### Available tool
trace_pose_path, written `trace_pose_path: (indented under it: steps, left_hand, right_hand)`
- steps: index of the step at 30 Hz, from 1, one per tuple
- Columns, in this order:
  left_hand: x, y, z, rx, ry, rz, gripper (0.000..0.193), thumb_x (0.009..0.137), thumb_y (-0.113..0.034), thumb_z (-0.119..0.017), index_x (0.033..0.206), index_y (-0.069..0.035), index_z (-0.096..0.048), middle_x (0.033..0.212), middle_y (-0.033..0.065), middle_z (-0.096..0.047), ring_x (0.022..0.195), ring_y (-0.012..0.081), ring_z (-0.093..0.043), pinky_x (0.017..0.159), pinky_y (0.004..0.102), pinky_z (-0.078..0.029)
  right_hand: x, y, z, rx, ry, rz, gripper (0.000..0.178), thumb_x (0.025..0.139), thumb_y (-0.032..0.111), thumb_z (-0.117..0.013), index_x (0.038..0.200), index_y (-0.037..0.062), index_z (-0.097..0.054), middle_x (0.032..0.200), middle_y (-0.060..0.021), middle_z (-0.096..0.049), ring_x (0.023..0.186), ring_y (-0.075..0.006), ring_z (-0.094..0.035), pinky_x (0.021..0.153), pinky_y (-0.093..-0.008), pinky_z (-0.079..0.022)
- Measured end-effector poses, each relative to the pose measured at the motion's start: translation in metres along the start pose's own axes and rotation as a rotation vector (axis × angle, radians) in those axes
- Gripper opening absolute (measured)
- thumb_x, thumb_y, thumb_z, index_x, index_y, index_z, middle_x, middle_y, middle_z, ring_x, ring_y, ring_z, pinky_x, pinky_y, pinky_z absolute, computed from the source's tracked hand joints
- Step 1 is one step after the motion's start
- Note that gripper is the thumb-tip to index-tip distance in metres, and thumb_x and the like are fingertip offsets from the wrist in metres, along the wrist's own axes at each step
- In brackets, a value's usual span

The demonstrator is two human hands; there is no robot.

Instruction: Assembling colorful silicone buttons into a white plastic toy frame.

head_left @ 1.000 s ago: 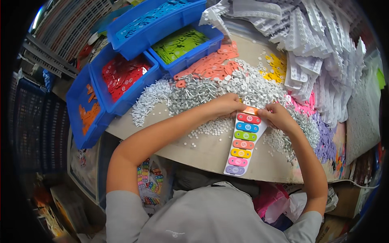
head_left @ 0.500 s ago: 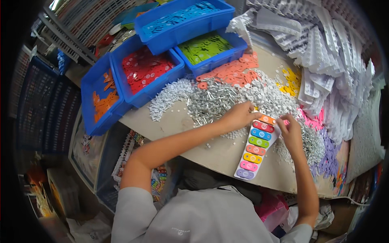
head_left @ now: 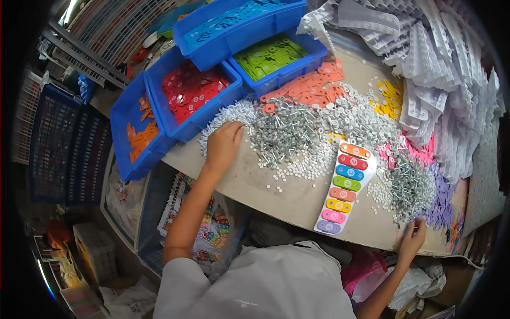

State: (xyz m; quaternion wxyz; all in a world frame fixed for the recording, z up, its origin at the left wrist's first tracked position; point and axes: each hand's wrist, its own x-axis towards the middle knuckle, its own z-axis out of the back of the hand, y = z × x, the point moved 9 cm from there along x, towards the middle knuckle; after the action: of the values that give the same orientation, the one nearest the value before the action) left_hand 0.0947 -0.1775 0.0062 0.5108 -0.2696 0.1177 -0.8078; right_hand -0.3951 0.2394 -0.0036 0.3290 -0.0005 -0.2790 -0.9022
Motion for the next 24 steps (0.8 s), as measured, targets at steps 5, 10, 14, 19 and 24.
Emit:
trace_pose_path:
  steps: [5, 10, 14, 19, 24]
  left_hand:
    - [-0.002, 0.002, -0.005, 0.052, -0.04, 0.034, 0.013, 0.093, -0.017, -0.066, 0.096, -0.005, -0.068, 0.088, 0.0135, -0.07, 0.076, 0.0334, -0.067, 0.068, 0.0401, -0.052]
    - [-0.012, -0.008, 0.005, 0.075, -0.034, 0.135, 0.014, 0.096, -0.02, -0.062, 0.093, -0.006, -0.062, 0.087, 0.0156, -0.069, 0.082, 0.0362, -0.067, 0.069, 0.0466, -0.051]
    - [-0.023, -0.025, 0.016, -0.091, -0.142, 0.151, 0.01, 0.096, -0.015, -0.062, 0.094, -0.005, -0.064, 0.085, 0.0114, -0.069, 0.077, 0.0266, -0.068, 0.067, 0.0388, -0.052]
    - [-0.042, -0.068, -0.018, -0.926, 0.146, 0.337, 0.012, 0.094, -0.007, -0.068, 0.103, 0.0, -0.069, 0.087, -0.0016, -0.067, 0.077, 0.007, -0.061, 0.065, 0.0226, -0.047]
    - [-0.047, -0.123, -0.066, -1.273, 0.529, 0.427, 0.017, 0.095, -0.01, -0.068, 0.108, 0.001, -0.07, 0.085, 0.0024, -0.069, 0.065, 0.0016, -0.055, 0.051, 0.0182, -0.043]
  right_hand:
    - [0.001, 0.013, -0.002, -0.095, -0.042, 0.072, 0.011, 0.098, 0.008, -0.057, 0.102, -0.0022, -0.058, 0.093, -0.0131, -0.063, 0.079, -0.0245, -0.057, 0.076, -0.0351, -0.047]
    - [0.004, 0.006, 0.002, -0.097, -0.13, 0.071, 0.009, 0.098, 0.007, -0.057, 0.099, -0.0027, -0.057, 0.089, -0.0156, -0.063, 0.079, -0.0283, -0.059, 0.075, -0.0375, -0.047]
    - [0.007, 0.004, 0.004, -0.112, -0.069, 0.018, 0.008, 0.096, 0.005, -0.057, 0.095, -0.0027, -0.055, 0.087, -0.0192, -0.063, 0.079, -0.0331, -0.06, 0.074, -0.0404, -0.047]
    - [0.008, 0.028, 0.001, -0.227, -0.054, 0.017, 0.01, 0.097, 0.006, -0.055, 0.093, -0.0023, -0.053, 0.084, -0.0207, -0.059, 0.077, -0.036, -0.058, 0.073, -0.0428, -0.046]
    - [0.005, 0.076, 0.025, -0.045, -0.294, 0.011, 0.015, 0.102, 0.013, -0.055, 0.099, -0.0015, -0.058, 0.091, -0.011, -0.061, 0.081, -0.0229, -0.059, 0.072, -0.0337, -0.046]
